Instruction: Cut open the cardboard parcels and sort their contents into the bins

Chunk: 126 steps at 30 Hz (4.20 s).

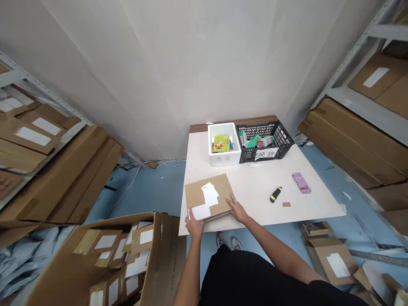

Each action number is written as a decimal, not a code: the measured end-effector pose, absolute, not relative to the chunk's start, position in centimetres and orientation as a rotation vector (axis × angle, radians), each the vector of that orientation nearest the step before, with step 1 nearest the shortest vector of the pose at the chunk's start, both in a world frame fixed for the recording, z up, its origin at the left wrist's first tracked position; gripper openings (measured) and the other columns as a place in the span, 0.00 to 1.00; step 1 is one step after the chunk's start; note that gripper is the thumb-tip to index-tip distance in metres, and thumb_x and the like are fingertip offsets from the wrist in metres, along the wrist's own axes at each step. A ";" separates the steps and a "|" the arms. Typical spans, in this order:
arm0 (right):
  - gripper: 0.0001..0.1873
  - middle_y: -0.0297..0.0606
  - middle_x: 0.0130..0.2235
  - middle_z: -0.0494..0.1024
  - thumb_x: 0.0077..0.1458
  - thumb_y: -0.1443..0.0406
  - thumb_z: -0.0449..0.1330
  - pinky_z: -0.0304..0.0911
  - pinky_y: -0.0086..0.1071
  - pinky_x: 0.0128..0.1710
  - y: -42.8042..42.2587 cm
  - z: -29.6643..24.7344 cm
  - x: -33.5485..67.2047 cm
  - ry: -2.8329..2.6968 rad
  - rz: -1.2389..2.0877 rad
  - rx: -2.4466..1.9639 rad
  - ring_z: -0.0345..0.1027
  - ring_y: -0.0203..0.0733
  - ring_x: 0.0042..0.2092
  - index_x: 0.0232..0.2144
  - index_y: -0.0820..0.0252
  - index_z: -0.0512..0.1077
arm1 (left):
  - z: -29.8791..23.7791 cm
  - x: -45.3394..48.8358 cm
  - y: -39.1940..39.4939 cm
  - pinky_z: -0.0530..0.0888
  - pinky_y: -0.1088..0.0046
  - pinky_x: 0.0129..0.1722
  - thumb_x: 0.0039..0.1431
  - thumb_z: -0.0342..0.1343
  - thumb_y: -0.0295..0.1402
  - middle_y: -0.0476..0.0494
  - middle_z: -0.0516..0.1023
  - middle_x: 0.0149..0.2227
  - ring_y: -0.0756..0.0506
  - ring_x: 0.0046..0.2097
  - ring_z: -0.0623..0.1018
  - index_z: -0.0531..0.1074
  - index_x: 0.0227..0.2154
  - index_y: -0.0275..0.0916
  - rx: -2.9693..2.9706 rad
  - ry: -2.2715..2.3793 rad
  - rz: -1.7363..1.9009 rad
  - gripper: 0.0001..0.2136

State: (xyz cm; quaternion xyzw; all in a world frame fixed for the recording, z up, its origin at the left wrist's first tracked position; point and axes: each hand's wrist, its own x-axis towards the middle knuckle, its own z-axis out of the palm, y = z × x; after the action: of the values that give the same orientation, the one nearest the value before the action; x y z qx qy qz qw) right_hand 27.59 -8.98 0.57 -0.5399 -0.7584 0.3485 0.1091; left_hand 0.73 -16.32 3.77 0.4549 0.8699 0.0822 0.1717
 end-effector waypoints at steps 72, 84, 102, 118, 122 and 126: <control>0.45 0.46 0.56 0.79 0.65 0.64 0.51 0.69 0.42 0.52 8.3 10.8 40.5 -2.004 0.963 -1.476 0.77 0.53 0.48 0.77 0.55 0.36 | 11.4 18.0 3.4 0.42 0.45 0.73 0.47 0.63 0.66 0.30 0.24 0.77 0.29 0.77 0.29 0.33 0.77 0.38 1.871 1.851 -0.418 0.66; 0.38 0.45 0.58 0.80 0.68 0.67 0.50 0.65 0.41 0.58 9.3 13.3 31.0 -2.496 0.866 -1.777 0.75 0.51 0.56 0.76 0.51 0.48 | 10.7 17.7 1.2 0.54 0.47 0.72 0.47 0.61 0.67 0.38 0.27 0.78 0.35 0.77 0.29 0.35 0.77 0.41 1.739 1.917 -0.142 0.64; 0.43 0.47 0.52 0.81 0.53 0.66 0.66 0.67 0.38 0.47 -1.4 17.2 36.1 -2.493 0.925 -2.153 0.77 0.56 0.52 0.70 0.46 0.62 | 10.8 14.5 2.0 0.58 0.43 0.68 0.58 0.49 0.66 0.35 0.41 0.79 0.28 0.77 0.42 0.44 0.77 0.43 2.030 1.764 -0.156 0.51; 0.36 0.44 0.45 0.83 0.62 0.67 0.57 0.66 0.37 0.44 -15.7 18.4 47.2 -2.123 0.905 -2.333 0.79 0.54 0.46 0.70 0.45 0.61 | 10.6 14.1 3.7 0.47 0.45 0.72 0.63 0.45 0.64 0.35 0.45 0.78 0.28 0.77 0.41 0.54 0.74 0.41 2.370 1.542 -0.213 0.44; 0.38 0.47 0.52 0.81 0.69 0.55 0.54 0.67 0.38 0.47 -13.5 16.0 46.3 -1.714 0.770 -2.353 0.78 0.55 0.50 0.75 0.52 0.47 | 10.2 13.9 3.0 0.42 0.46 0.73 0.65 0.42 0.63 0.40 0.39 0.79 0.33 0.78 0.39 0.50 0.76 0.44 2.341 1.551 -0.175 0.43; 0.53 0.51 0.55 0.79 0.62 0.46 0.63 0.67 0.39 0.48 -8.3 12.8 43.1 -1.556 0.793 -2.382 0.76 0.58 0.53 0.76 0.56 0.41 | 10.7 14.8 2.0 0.48 0.40 0.71 0.66 0.40 0.62 0.39 0.36 0.79 0.30 0.78 0.37 0.49 0.76 0.46 2.251 1.644 -0.210 0.41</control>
State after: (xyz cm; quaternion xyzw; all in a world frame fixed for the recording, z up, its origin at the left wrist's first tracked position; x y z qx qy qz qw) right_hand 43.09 -8.26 12.82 -0.8030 -0.5245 0.2672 0.0937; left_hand 14.77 2.00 10.70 0.7933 0.5793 -0.0742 0.1723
